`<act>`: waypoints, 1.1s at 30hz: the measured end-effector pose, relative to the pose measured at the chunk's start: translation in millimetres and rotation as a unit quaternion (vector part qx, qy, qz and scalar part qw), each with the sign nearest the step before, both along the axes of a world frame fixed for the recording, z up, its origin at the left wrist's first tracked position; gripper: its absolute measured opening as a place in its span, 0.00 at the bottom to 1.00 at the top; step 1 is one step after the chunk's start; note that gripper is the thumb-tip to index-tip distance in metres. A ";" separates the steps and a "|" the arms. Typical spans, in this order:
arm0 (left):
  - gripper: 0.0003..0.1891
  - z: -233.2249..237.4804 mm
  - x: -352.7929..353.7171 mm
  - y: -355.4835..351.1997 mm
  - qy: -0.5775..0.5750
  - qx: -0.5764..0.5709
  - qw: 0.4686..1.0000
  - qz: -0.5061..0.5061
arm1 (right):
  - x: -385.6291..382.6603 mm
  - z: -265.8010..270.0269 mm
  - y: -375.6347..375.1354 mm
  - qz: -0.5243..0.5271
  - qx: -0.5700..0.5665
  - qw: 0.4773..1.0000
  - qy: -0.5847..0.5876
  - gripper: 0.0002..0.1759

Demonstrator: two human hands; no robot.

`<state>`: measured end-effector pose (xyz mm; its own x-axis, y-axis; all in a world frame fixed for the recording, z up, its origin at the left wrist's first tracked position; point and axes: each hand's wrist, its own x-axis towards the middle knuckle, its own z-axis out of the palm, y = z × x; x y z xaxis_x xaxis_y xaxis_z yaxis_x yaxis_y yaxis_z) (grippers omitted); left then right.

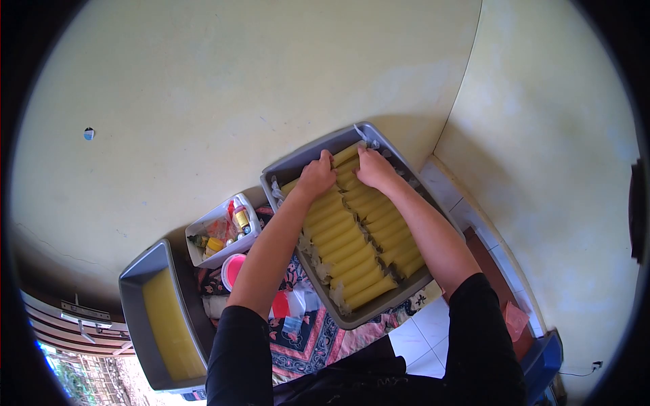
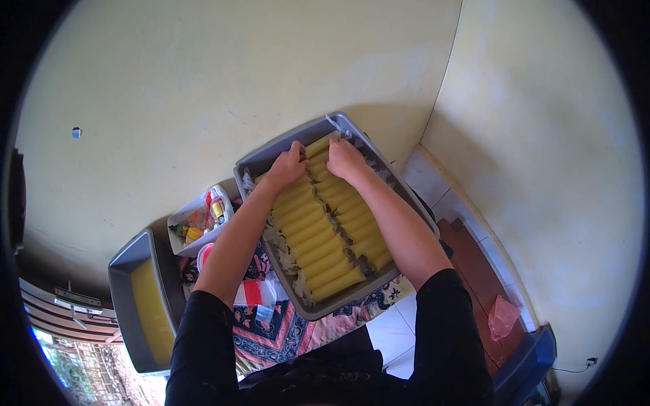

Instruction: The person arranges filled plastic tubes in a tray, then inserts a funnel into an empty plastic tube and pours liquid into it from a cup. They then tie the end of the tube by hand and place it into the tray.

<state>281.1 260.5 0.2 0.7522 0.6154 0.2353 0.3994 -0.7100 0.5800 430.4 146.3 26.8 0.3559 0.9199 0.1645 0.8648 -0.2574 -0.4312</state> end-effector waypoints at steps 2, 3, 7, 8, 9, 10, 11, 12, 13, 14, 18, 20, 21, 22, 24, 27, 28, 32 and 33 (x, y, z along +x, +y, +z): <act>0.15 1.1 -0.2 -0.6 0.026 0.017 0.999 0.007 | 1.0 0.0 -0.3 0.000 0.004 1.000 0.001 0.27; 0.13 6.5 -0.6 -3.2 0.052 0.035 0.998 0.015 | 1.8 0.8 -0.5 0.001 0.008 1.000 0.002 0.27; 0.10 17.1 -2.7 -14.6 0.057 0.059 0.996 0.028 | 4.6 0.4 0.1 0.004 0.001 1.000 0.004 0.27; 0.10 18.1 -3.7 -15.7 0.047 0.095 0.994 0.024 | 4.9 -0.8 0.4 0.007 0.008 1.000 -0.002 0.27; 0.11 18.2 -3.9 -15.9 0.036 0.131 0.990 0.021 | 4.8 -0.7 0.4 0.010 0.015 1.000 -0.009 0.27; 0.11 18.2 -3.5 -15.9 0.036 0.132 0.990 0.021 | 4.8 -0.9 0.6 0.009 0.015 1.000 -0.008 0.27; 0.10 17.9 -2.8 -16.1 0.030 0.125 0.992 0.017 | 4.7 -1.2 0.7 0.007 0.013 1.000 -0.007 0.27; 0.10 17.7 -2.2 -16.1 0.023 0.118 0.993 0.014 | 4.1 -0.3 0.4 0.004 0.010 1.000 -0.005 0.27; 0.10 17.7 -1.6 -15.5 0.023 0.117 0.993 0.014 | 3.3 0.3 -0.4 0.004 0.009 1.000 -0.005 0.27; 0.10 18.6 -0.6 -14.0 0.041 0.092 0.995 0.014 | 2.8 1.5 -0.8 0.002 0.016 1.000 -0.002 0.27; 0.12 16.6 -0.5 -10.4 0.030 0.040 0.998 0.034 | 3.0 7.3 -2.7 0.013 0.027 0.999 0.012 0.26; 0.14 15.8 -1.2 -9.1 0.027 0.044 0.998 0.032 | 2.8 9.3 -4.0 0.012 0.030 0.999 0.014 0.25; 0.15 16.6 -1.4 -9.3 0.023 0.048 0.998 0.030 | 2.9 9.5 -4.2 0.012 0.031 0.999 0.016 0.24; 0.15 17.4 -1.5 -9.7 0.023 0.048 0.998 0.030 | 2.7 9.5 -4.3 0.012 0.031 0.999 0.016 0.24; 0.16 20.6 -1.6 -10.4 0.033 0.040 0.998 0.035 | 2.0 10.4 -4.7 0.014 0.036 0.999 0.010 0.23; 0.15 27.8 -2.3 -12.4 0.040 0.029 0.998 0.044 | 0.1 12.9 -6.2 0.016 0.050 0.999 0.011 0.21; 0.15 30.2 -2.6 -12.6 0.039 0.029 0.998 0.044 | 0.0 13.6 -5.9 0.017 0.050 0.999 0.011 0.21; 0.12 33.2 -5.6 -13.2 0.037 0.038 0.997 0.055 | 0.7 16.8 -7.5 0.006 0.050 0.999 0.007 0.20; 0.11 38.4 -7.2 -16.0 0.029 0.050 0.997 0.053 | 1.5 18.1 -7.3 0.004 0.048 0.999 0.011 0.19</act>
